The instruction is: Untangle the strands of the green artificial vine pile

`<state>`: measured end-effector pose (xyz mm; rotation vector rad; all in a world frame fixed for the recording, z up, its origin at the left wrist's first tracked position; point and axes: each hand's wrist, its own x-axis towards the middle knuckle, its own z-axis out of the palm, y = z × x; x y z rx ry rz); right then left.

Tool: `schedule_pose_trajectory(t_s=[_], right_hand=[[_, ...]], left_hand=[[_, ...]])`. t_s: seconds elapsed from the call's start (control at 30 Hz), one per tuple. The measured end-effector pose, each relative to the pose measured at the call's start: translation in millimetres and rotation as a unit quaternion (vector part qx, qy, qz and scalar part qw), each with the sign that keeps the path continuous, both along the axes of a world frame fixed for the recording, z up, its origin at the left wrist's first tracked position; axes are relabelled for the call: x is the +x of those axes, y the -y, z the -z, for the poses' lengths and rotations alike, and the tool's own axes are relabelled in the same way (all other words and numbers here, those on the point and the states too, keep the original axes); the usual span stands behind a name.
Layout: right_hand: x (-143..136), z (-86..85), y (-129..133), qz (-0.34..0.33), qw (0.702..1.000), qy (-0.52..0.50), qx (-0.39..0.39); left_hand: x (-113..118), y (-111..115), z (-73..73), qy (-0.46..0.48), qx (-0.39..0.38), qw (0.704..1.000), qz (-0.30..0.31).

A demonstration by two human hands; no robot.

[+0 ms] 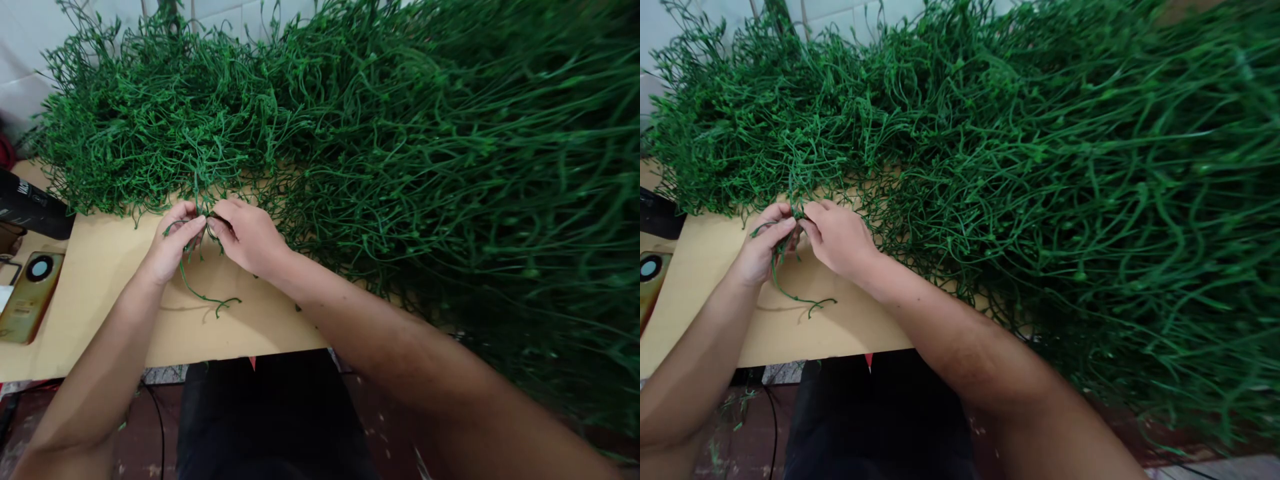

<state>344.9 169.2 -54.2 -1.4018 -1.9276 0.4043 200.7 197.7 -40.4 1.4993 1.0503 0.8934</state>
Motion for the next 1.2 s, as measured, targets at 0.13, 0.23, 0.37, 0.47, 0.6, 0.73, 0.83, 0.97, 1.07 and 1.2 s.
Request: schedule_pose_trajectory(t_s=[0.13, 0.23, 0.37, 0.47, 0.6, 0.73, 0.83, 0.97, 1.07, 1.2], right_hand=[[-1.7, -3.3, 4.5, 0.001, 0.999, 0.032, 0.004], [-4.4, -4.9, 8.0, -0.016, 0.999, 0.043, 0.006], [-6.6, -3.9, 7.8, -0.081, 0.995, 0.049, 0.006], [-4.5, -3.3, 4.4, -0.119, 0.991, 0.065, 0.021], [-9.4, -7.0, 12.4, -0.174, 0.980, 0.088, 0.050], [-30.7, -11.1, 36.1, -0.411, 0.900, 0.113, 0.088], [-31.6, -11.4, 37.7, -0.402, 0.907, 0.103, 0.073], [-2.7, -13.4, 15.8, -0.213, 0.975, -0.001, 0.067], [10.5, -14.8, 6.1, -0.097, 0.991, -0.067, 0.062], [2.7, -8.2, 3.9, -0.038, 0.995, -0.095, 0.015]], left_hand=[[2.2, -1.8, 2.4, -0.007, 0.007, 0.999, -0.040], [0.2, -5.7, 5.2, 0.005, -0.007, 0.998, -0.060], [-3.9, -12.2, 11.2, -0.020, 0.013, 0.996, -0.082], [-2.3, -17.0, 17.6, -0.025, 0.025, 0.994, -0.104], [-2.4, -30.0, 19.9, -0.012, 0.009, 0.985, -0.171], [-18.7, -45.1, 10.2, 0.023, -0.007, 0.935, -0.354], [-29.0, -42.8, 4.0, 0.085, -0.047, 0.941, -0.325], [-25.2, -29.8, 3.8, 0.147, -0.095, 0.964, -0.198], [-17.6, -24.2, 4.9, 0.165, -0.098, 0.969, -0.158], [-8.9, -19.3, 3.8, 0.170, -0.114, 0.971, -0.124]])
